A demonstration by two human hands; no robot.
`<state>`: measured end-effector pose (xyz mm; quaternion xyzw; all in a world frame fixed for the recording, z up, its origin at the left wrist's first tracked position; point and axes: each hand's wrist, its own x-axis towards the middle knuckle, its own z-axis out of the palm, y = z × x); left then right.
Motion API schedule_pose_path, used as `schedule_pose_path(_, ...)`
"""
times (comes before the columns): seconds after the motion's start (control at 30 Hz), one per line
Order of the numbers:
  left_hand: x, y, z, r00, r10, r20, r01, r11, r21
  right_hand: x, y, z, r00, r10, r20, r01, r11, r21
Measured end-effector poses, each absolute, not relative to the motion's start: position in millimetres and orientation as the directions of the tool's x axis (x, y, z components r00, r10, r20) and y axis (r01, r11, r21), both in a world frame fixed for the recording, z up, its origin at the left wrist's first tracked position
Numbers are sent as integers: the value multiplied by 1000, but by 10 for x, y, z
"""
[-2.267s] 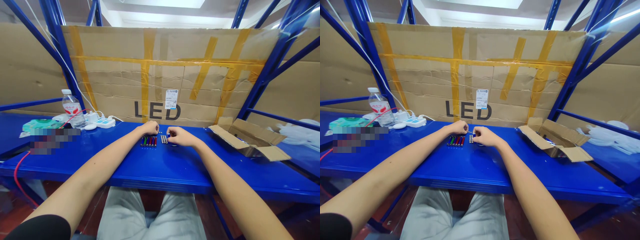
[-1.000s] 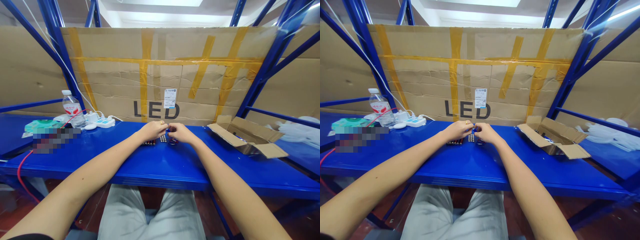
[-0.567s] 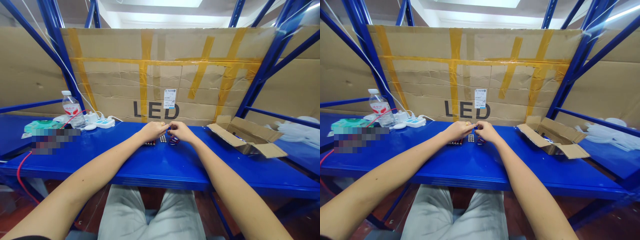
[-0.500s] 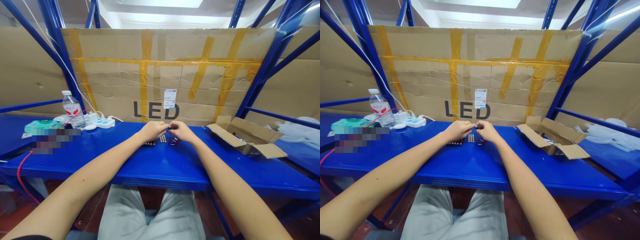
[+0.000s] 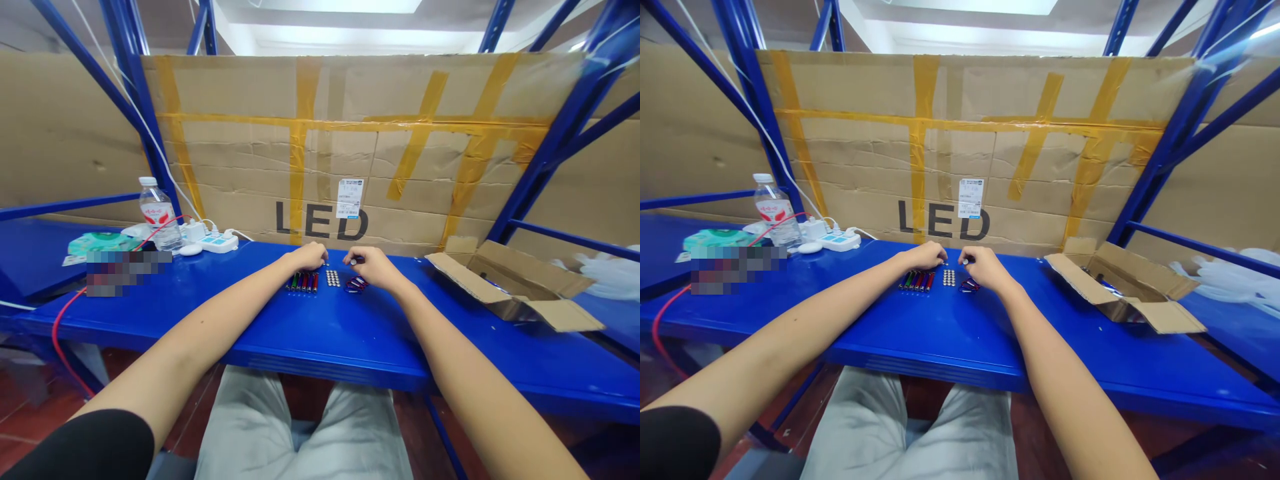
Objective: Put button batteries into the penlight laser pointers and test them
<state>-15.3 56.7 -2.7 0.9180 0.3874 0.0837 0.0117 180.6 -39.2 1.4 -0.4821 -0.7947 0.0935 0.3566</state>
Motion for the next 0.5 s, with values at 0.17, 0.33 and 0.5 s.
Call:
schedule_pose_path(0.17,-129,633,-78,688,710,149,708,-702,75,1775,-420,36,-282,833,476,731,508,-455)
schedule_pose_path(0.33,-102,591,-71,672,723,159,727,-685,41,1743,-443,42,-277,845,458,745,489,-453)
schedule_pose_path(0.5,-93,498,-36,620,768,160,772,-634,52,1760,-410,3,-282,848,448,757,483,-439)
